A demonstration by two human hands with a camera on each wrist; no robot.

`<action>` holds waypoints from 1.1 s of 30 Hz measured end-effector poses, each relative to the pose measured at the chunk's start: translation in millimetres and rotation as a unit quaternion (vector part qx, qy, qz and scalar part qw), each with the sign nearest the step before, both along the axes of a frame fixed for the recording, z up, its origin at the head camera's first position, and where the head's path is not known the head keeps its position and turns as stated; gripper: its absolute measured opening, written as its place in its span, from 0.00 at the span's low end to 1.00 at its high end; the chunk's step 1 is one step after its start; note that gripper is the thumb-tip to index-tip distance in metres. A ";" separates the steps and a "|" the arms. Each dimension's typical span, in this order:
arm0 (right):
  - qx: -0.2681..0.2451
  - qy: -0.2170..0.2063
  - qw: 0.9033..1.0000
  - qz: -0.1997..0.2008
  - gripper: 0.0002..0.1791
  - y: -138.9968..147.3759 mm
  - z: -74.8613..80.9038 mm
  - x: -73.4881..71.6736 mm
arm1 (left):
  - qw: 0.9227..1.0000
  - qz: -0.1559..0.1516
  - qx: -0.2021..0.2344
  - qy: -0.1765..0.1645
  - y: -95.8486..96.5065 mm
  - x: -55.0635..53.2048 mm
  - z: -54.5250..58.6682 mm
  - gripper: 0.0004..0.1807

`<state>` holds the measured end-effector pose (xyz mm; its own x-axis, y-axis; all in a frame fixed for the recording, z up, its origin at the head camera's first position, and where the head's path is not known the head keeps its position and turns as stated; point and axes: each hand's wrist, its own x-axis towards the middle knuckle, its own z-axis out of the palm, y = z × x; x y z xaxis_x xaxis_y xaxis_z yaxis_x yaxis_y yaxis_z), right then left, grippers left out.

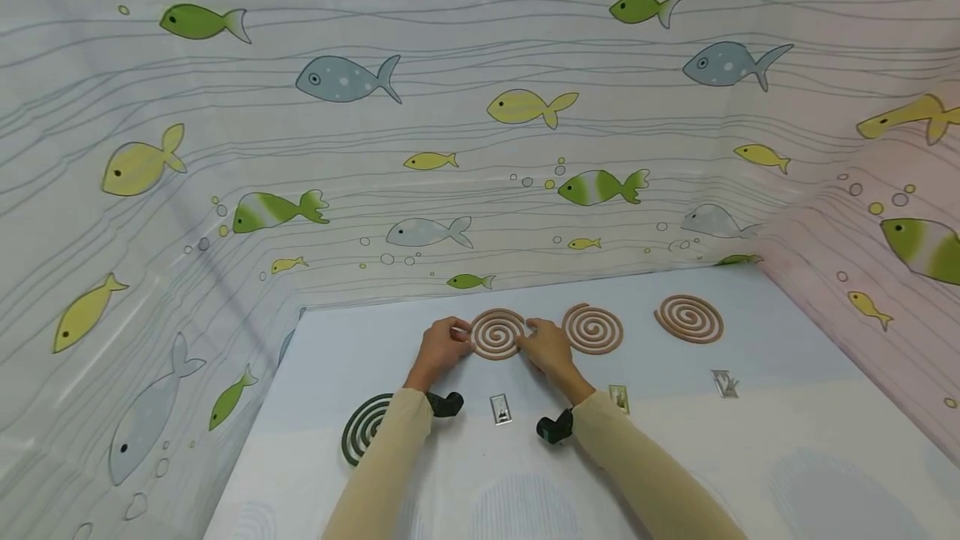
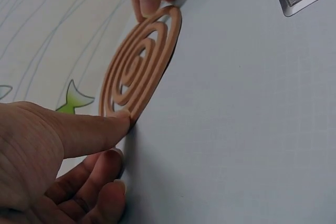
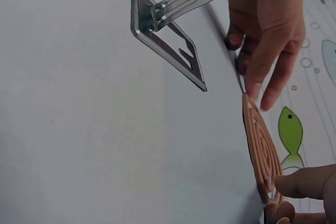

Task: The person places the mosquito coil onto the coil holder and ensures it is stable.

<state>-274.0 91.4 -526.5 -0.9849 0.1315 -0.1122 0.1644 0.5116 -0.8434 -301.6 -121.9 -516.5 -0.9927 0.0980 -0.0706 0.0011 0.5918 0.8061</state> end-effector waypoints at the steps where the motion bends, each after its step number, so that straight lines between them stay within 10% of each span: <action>1: 0.003 -0.001 1.000 0.002 0.28 -0.4 0.7 0.5 | 1.000 -0.002 0.000 0.002 -0.2 0.7 0.2 0.17; 11: -0.025 0.038 0.999 -0.006 0.23 -5.1 -3.7 -2.5 | 1.000 -0.004 0.005 0.002 -2.7 3.5 1.1 0.17; 33: -0.072 -0.014 0.997 -0.028 0.27 -11.2 -0.2 -2.5 | 0.999 -0.021 0.012 0.028 -4.8 4.8 0.4 0.16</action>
